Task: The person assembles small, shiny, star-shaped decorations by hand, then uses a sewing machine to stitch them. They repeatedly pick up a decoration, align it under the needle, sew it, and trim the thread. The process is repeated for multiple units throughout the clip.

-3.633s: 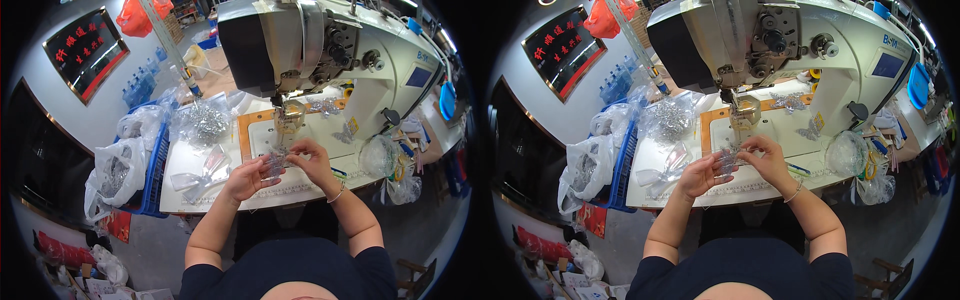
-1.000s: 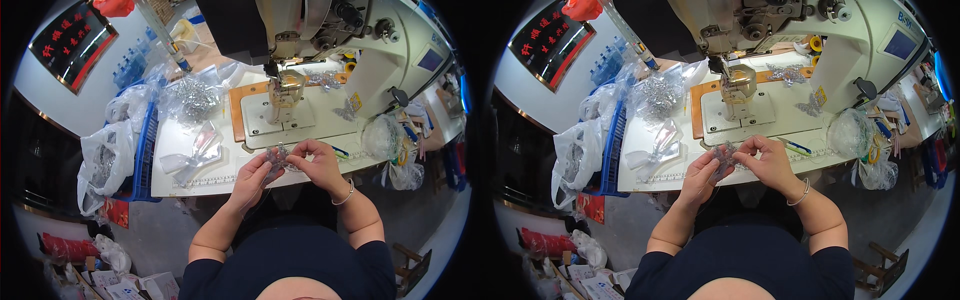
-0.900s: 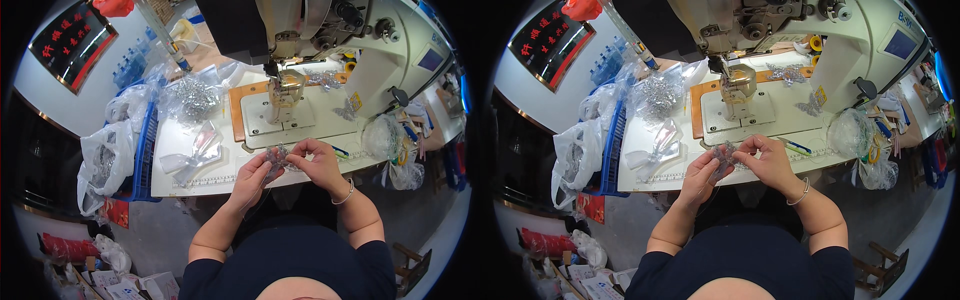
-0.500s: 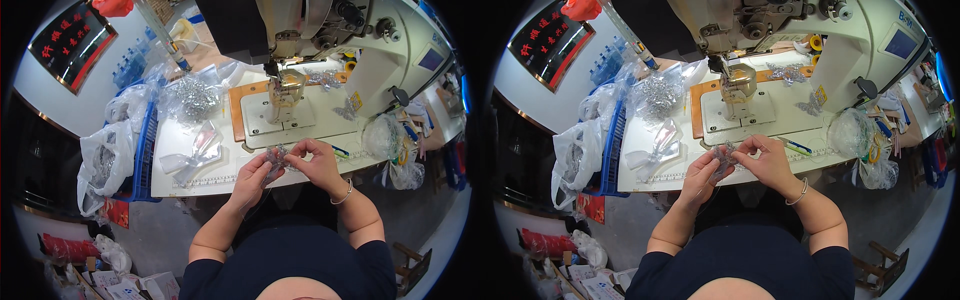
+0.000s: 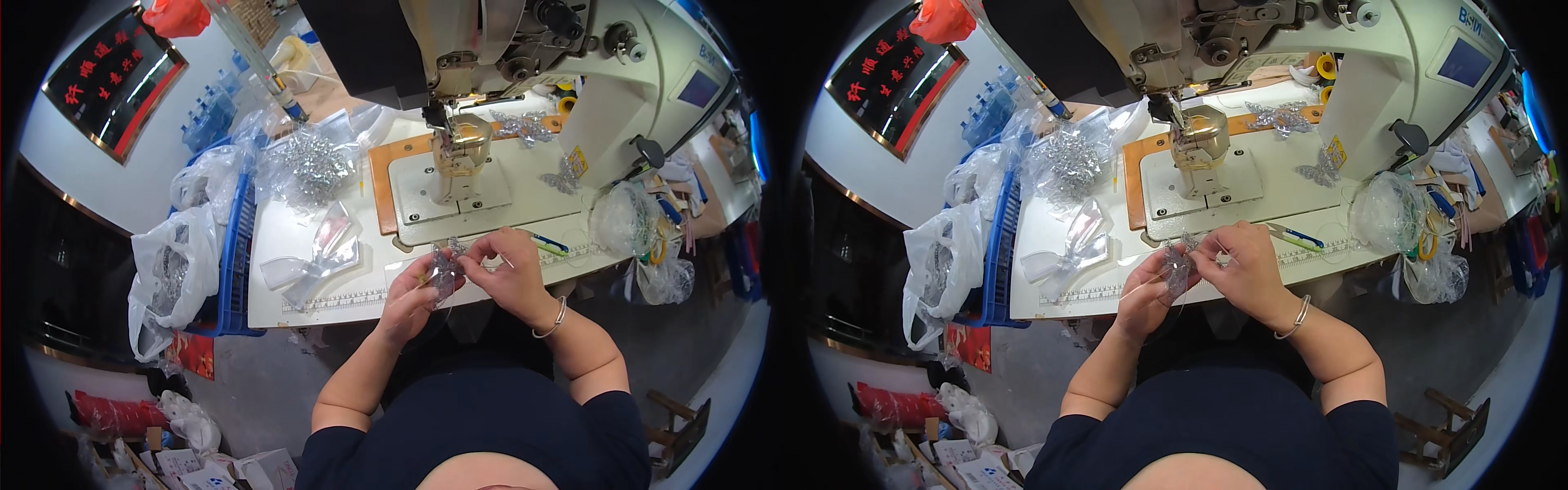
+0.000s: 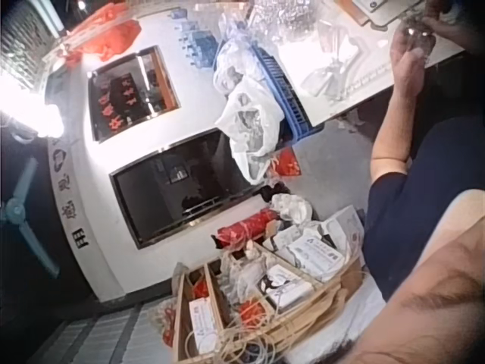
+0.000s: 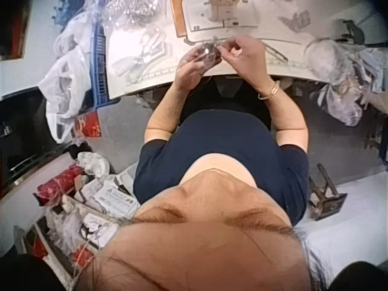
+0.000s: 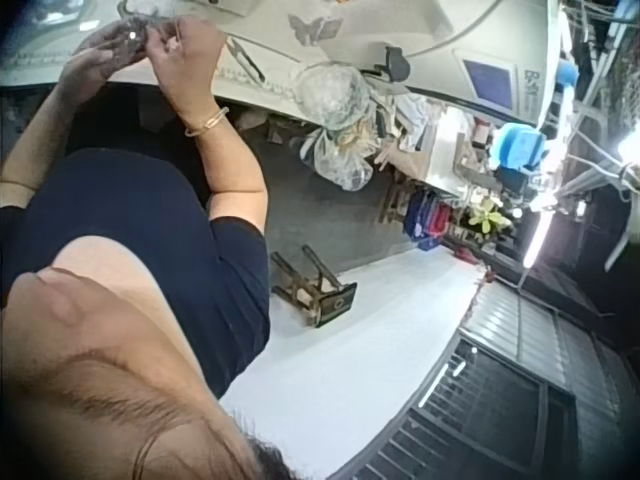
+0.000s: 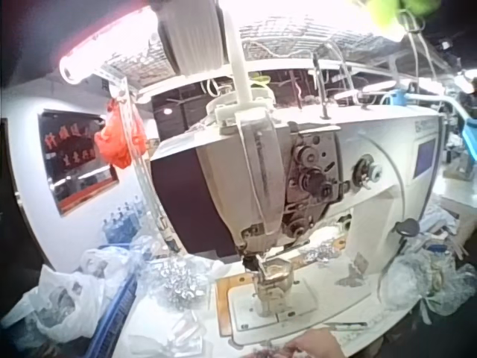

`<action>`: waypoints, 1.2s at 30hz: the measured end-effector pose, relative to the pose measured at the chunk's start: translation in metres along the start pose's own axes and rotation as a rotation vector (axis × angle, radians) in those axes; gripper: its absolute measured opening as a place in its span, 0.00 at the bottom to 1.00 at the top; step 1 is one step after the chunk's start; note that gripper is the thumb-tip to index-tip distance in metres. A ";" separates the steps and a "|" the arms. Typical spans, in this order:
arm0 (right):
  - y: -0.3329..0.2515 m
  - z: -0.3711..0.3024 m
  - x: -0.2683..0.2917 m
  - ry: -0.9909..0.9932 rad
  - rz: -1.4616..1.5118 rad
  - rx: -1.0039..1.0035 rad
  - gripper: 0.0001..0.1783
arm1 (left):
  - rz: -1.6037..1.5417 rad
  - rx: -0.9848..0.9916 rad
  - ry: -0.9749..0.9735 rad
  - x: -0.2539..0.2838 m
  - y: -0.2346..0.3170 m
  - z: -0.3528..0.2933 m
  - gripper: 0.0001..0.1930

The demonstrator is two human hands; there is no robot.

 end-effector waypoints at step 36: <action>0.027 -0.014 -0.039 -0.112 0.299 -0.270 0.08 | 0.386 -0.299 0.540 0.030 -0.022 0.012 0.12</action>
Point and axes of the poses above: each hand's wrist, its own z-axis towards the middle knuckle, its own x-axis out of the back of the hand, y = z × x, the point moved 5 cm from there along z, towards the middle knuckle, and after that the axes turned 4 degrees about -z, right-handed, at the moved point
